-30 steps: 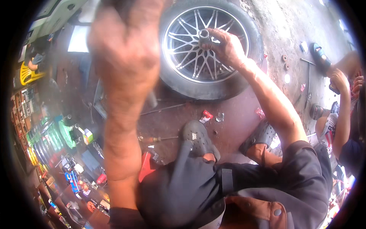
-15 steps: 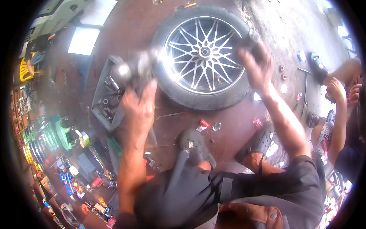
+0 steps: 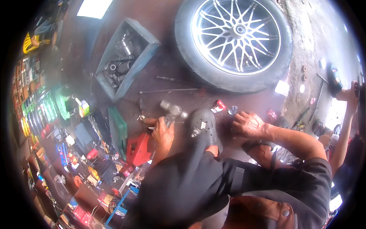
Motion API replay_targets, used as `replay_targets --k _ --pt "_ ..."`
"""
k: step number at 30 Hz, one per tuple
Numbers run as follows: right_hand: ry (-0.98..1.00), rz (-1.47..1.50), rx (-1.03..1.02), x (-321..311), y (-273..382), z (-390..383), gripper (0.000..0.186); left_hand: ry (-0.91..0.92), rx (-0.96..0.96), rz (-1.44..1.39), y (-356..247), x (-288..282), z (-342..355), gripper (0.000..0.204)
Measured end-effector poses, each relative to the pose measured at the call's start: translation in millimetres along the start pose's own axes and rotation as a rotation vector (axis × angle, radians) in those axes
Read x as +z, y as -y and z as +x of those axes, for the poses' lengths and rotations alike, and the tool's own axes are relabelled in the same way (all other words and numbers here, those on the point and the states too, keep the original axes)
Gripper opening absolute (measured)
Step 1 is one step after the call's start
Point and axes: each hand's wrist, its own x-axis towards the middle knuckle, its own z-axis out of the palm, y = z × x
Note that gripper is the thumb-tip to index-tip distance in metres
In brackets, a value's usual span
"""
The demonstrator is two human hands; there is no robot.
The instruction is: The person places components into the center of a motorcycle wheel hub, hammers a metal sleeve into place, and then uses a long metal rod to further secure or position internal parts before hammering the sleeve again.
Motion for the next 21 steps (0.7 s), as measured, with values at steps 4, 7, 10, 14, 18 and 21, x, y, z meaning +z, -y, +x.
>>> replay_targets --k 4,7,10,14,18,21 --pt "-0.236 -0.167 -0.109 -16 8 76 0.037 -0.011 0.152 0.034 154 106 21 0.035" --pt "-0.099 -0.048 0.102 -18 20 150 0.043 -0.128 0.066 -0.304 138 96 55 0.033" --pt "-0.468 -0.248 0.084 32 16 200 0.034 -0.242 -0.05 -0.415 135 102 102 0.025" --pt "-0.247 -0.194 0.096 4 25 221 0.03 -0.016 -0.683 -0.976 112 75 129 0.032" --pt "-0.301 0.215 0.039 -31 49 183 0.024 0.216 -0.77 -1.283 130 57 128 0.032" --pt "-0.477 0.289 -0.029 -33 42 154 0.024 0.313 -0.59 -1.329 104 22 113 0.034"
